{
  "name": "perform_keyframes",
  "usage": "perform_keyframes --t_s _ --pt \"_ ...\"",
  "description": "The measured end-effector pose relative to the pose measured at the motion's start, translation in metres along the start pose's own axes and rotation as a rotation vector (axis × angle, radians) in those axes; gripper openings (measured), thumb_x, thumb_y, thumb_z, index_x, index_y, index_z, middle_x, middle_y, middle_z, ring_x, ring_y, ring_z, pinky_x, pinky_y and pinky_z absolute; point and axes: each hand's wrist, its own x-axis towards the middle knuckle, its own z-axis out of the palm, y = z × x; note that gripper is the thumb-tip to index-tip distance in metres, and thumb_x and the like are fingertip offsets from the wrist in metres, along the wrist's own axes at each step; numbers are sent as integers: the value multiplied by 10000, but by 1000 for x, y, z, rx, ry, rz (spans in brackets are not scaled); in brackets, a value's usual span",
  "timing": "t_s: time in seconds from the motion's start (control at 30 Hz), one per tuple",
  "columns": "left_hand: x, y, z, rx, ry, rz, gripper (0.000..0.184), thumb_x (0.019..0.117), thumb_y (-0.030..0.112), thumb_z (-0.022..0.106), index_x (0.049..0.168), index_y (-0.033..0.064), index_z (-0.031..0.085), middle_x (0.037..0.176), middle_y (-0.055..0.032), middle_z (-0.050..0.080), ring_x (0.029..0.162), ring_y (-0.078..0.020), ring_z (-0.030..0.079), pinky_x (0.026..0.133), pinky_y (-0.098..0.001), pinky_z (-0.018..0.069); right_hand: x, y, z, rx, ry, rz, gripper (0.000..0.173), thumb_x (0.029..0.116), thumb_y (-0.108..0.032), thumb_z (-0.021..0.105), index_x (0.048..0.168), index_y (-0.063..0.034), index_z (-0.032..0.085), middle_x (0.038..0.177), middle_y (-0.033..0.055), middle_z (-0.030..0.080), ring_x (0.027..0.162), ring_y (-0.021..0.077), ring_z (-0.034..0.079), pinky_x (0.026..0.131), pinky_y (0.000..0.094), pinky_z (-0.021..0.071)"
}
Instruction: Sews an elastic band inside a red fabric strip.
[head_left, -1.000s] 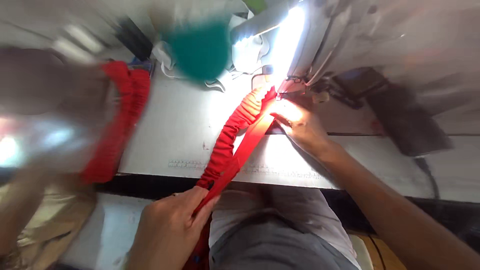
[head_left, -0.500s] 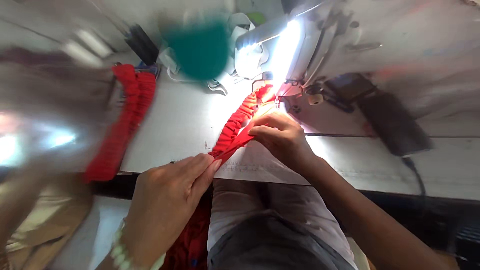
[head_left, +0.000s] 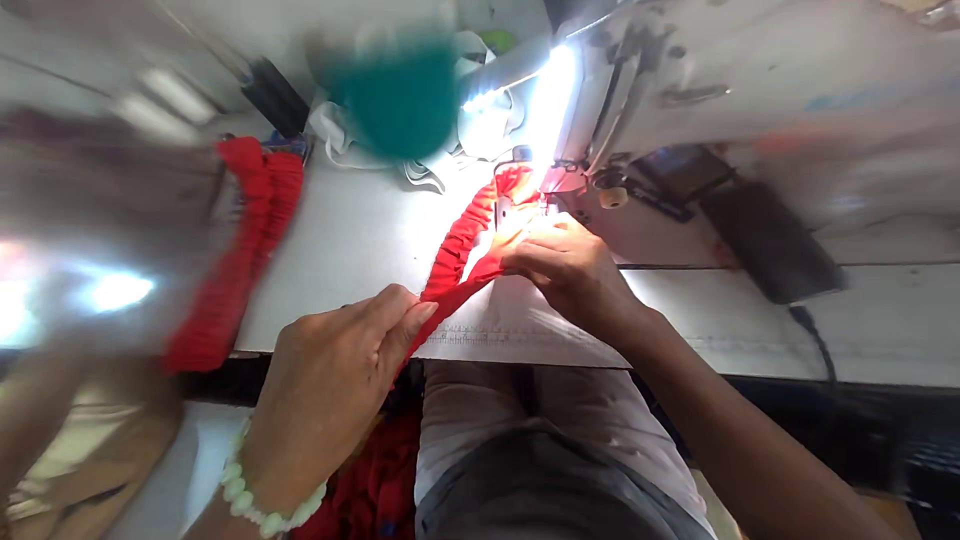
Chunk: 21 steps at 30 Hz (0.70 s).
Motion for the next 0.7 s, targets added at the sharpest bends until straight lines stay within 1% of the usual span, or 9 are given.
perform_keyframes --t_s 0.13,0.23,0.3,0.37,0.43,0.5,0.57,0.63,0.7 --pt "-4 -1 -1 -198 -188 148 467 1096 405 409 816 111 639 595 18 491 511 -67 469 463 -228 347 -31 -21 0 -91 49 72 150 986 -70 600 930 -91 737 955 97 710 943 240 657 849 385 497" --pt "1 -1 14 -229 -450 298 412 1078 364 428 830 119 648 658 -15 576 552 -161 585 462 -332 453 -72 -35 10 -177 26 197 181 970 -44 581 940 -93 753 941 122 735 888 258 701 745 363 544" --pt "18 1 33 -266 -585 265 389 1075 319 469 915 67 719 809 -86 676 726 -239 689 617 -420 564 -93 -38 19 -215 5 247 190 951 -16 576 920 -72 755 932 131 737 875 261 712 729 353 560" --pt "41 5 68 -334 -514 179 337 1072 243 497 976 33 742 881 -104 699 814 -226 696 737 -401 577 -99 -40 22 -236 -7 259 194 946 0 569 911 -62 750 938 134 737 896 257 714 747 344 565" --pt "62 10 116 -391 -301 155 247 1047 152 537 1042 23 748 944 -112 722 869 -220 710 796 -388 587 -99 -41 22 -244 -18 246 193 942 17 563 912 -59 738 966 141 745 948 264 723 779 345 577" --pt "78 8 158 -345 -182 172 262 1047 132 537 1198 47 732 1168 -116 723 1089 -255 697 950 -424 559 -99 -41 21 -250 -15 230 195 940 14 563 906 -62 738 977 137 751 984 268 726 806 345 580" --pt "88 -7 183 -230 -109 248 332 1038 131 522 1315 95 702 1383 -68 660 1303 -271 603 1098 -457 459 -101 -41 18 -257 1 224 195 940 7 559 898 -66 735 977 133 751 999 271 720 824 342 571" --pt "92 -19 186 -132 -126 331 373 1050 171 490 1377 147 668 1485 -28 588 1410 -291 506 1133 -502 391 -103 -42 15 -255 9 241 197 952 0 551 901 -73 727 982 122 744 1029 266 705 864 327 559" --pt "91 -21 182 -99 -121 446 375 1026 91 496 1330 171 700 1477 -68 589 1416 -321 489 1133 -526 372 -105 -44 16 -251 5 264 194 954 -8 555 895 -79 726 989 122 741 1046 269 705 877 323 565"
